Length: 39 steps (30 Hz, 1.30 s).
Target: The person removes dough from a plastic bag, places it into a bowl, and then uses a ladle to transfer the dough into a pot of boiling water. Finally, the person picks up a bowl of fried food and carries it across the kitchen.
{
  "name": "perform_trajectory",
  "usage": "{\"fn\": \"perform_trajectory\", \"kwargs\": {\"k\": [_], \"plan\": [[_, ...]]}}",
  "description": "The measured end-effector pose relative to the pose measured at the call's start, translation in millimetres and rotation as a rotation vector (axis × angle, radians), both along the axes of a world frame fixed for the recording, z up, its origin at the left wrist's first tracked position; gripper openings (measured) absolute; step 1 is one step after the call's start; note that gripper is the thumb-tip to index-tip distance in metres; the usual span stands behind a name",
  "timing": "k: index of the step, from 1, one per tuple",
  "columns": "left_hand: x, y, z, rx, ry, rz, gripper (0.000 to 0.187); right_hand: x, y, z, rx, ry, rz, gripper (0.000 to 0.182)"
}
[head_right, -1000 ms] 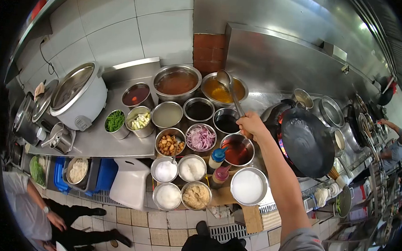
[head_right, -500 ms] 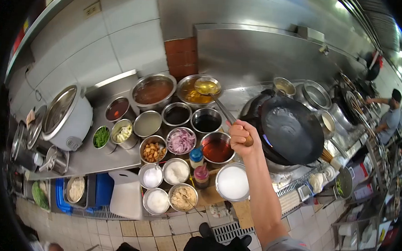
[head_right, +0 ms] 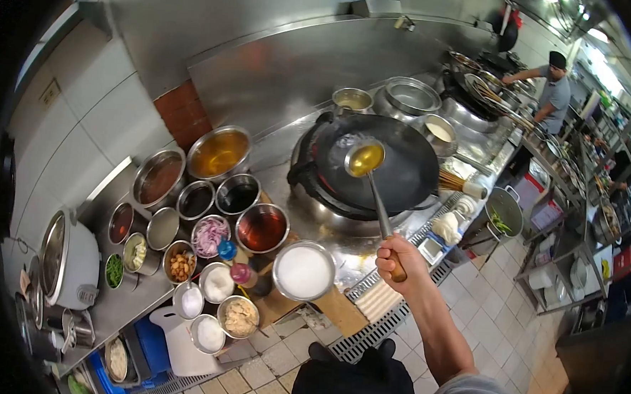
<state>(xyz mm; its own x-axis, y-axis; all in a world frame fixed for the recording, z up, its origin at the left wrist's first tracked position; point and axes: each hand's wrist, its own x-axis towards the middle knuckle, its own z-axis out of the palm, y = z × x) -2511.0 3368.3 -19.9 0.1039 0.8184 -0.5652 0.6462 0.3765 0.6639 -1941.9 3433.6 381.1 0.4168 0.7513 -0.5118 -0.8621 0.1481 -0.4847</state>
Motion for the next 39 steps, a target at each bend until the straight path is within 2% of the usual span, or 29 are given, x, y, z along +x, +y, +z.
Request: {"fn": "perform_trajectory", "kwargs": {"k": [3, 5, 7, 8, 9, 11, 12, 13, 17, 20, 22, 23, 26, 27, 28, 30, 33, 36, 38, 39], "plan": [[14.7, -3.1, -10.5, 0.024, -0.002, -0.071, 0.026, 16.5, -18.8, 1.4, -0.081, -0.059, -0.011, 0.013], [23.4, -8.5, -21.6, 0.092, 0.007, -0.162, 0.027, 45.0, -31.0, -13.2, -0.014, -0.002, 0.049, 0.012], [24.5, -12.3, -41.4, 0.445, 0.041, -0.488, 0.027, 75.8, -40.0, -21.1, 0.038, 0.052, 0.113, 0.014], [26.4, -17.2, -55.3, 0.740, 0.053, -0.667, 0.027, 89.3, -43.5, -23.9, 0.063, 0.072, 0.100, 0.014], [24.7, -14.5, -70.6, 0.230, 0.251, -0.810, 0.047, 102.7, -47.0, -27.8, 0.088, 0.095, 0.085, 0.013], [68.9, -31.6, -56.1, -0.177, 0.011, -0.036, 0.023, 131.9, -60.9, -40.1, 0.140, 0.159, 0.069, 0.010], [85.4, -41.6, -50.3, -0.365, -0.112, 0.360, 0.014, 140.9, -70.4, -38.0, 0.100, 0.083, 0.058, 0.010], [92.1, -50.7, -50.1, -0.371, -0.210, 0.367, 0.013, 147.8, -78.8, -31.2, 0.063, 0.003, 0.047, 0.010], [123.2, -89.9, -47.8, -0.264, -0.117, 0.240, 0.012, 176.3, -124.4, -11.9, -0.152, -0.411, 0.130, 0.015], [158.1, -96.5, -36.8, -0.242, -0.024, 0.135, 0.013, 214.0, -161.7, -0.4, -0.329, -0.773, 0.346, 0.035], [201.3, -90.3, 2.0, -0.252, -0.021, 0.150, 0.015, 243.9, -184.3, -7.8, -0.298, -0.738, 0.353, 0.035], [214.5, -83.6, 2.8, -0.243, 0.039, 0.044, 0.014, 255.8, -194.9, -3.0, -0.210, -0.602, 0.322, 0.046], [267.5, -78.5, 24.2, -0.104, 0.044, -0.051, 0.014, 266.5, -221.8, -26.7, -0.217, -0.891, 0.256, 0.061], [277.3, -76.8, 19.1, -0.065, -0.013, -0.040, 0.015, 273.0, -232.3, -27.7, -0.184, -0.805, 0.171, 0.068], [292.7, -78.4, 29.8, -0.068, -0.043, -0.038, 0.016, 282.5, -244.7, -25.1, -0.158, -0.750, 0.144, 0.068], [330.9, -82.9, 65.1, -0.078, -0.094, -0.034, 0.018, 304.8, -267.2, -38.4, -0.148, -0.849, 0.095, 0.068], [364.1, -83.4, 60.8, -0.093, -0.174, -0.057, 0.019, 337.4, -311.9, -42.6, -0.338, -0.985, 0.114, 0.064], [431.4, -80.5, 82.7, 0.004, -0.179, -0.324, 0.020, 366.7, -346.0, -20.5, -0.605, -1.160, 0.239, 0.057], [488.4, -74.6, 88.4, 0.021, -0.158, -0.533, 0.021, 397.2, -357.1, -35.9, -0.652, -1.243, 0.322, 0.055], [518.5, -72.5, 91.5, 0.027, -0.156, -0.589, 0.022, 424.2, -360.1, -67.9, -0.651, -1.383, 0.364, 0.052]]}}
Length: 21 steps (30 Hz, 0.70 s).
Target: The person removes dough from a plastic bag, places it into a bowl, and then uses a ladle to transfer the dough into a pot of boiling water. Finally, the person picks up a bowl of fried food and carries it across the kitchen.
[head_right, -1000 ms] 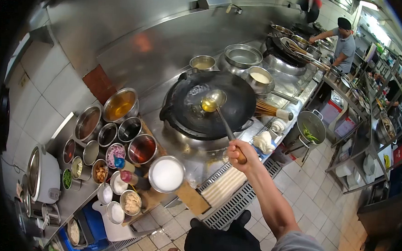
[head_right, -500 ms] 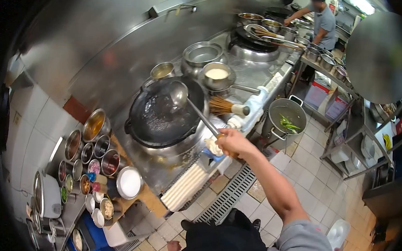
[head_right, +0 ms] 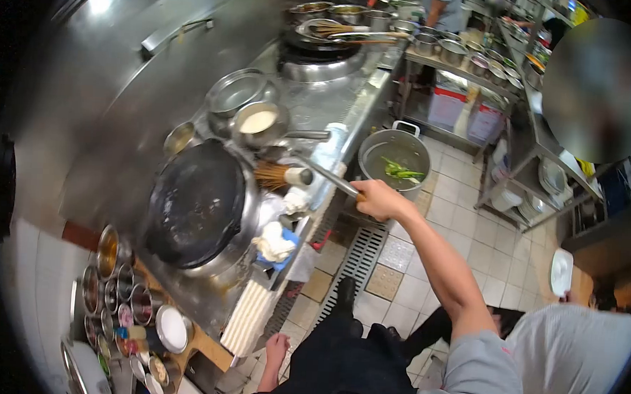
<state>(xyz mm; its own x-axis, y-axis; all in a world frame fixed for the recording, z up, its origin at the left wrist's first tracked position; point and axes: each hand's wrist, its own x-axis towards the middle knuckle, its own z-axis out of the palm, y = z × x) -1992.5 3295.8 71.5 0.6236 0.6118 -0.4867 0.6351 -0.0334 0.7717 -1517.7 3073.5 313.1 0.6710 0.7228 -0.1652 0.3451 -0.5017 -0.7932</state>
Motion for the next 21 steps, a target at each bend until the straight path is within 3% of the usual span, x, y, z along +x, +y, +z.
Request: {"fn": "perform_trajectory", "kwargs": {"k": [3, 7, 9, 10, 12, 14, 17, 18, 19, 21], "plan": [[98.3, -8.0, -8.6, 0.081, -0.021, -0.291, 0.025, 17.9, 7.8, 19.9, -0.230, -0.198, 0.043, 0.035], [231.8, -32.4, -33.5, 0.363, -0.069, -0.720, 0.031, 56.9, 14.2, -18.0, -0.357, -0.288, 0.075, 0.042], [277.7, -40.0, -47.0, 0.506, -0.063, -0.853, 0.035, 65.8, 9.5, -16.0, -0.299, -0.174, 0.098, 0.051], [297.6, -43.6, -50.8, 0.523, 0.049, -0.863, 0.051, 70.2, 2.3, -30.8, -0.215, -0.134, 0.022, 0.058], [331.8, -48.2, -59.7, 0.558, 0.161, -0.773, 0.063, 76.5, -21.9, -36.4, -0.147, -0.051, -0.128, 0.071], [359.8, -48.6, -69.2, 0.492, 0.289, -0.689, 0.087, 68.4, -57.5, -48.2, -0.006, 0.014, -0.306, 0.071], [382.0, -48.7, -84.6, 0.467, 0.392, -0.692, 0.088, 27.6, -127.0, -81.9, 0.062, 0.180, -0.385, 0.070], [386.6, -45.2, -101.1, 0.456, 0.411, -0.673, 0.090, -3.6, -150.5, -113.4, 0.113, 0.185, -0.538, 0.068], [386.8, -39.3, -104.7, 0.455, 0.363, -0.664, 0.090, -36.6, -179.5, -180.5, 0.018, 0.036, -0.613, 0.070], [389.8, -36.8, -109.9, 0.439, 0.255, -0.648, 0.089, -134.4, -237.7, -270.0, -0.237, 0.046, -0.808, 0.073]]}}
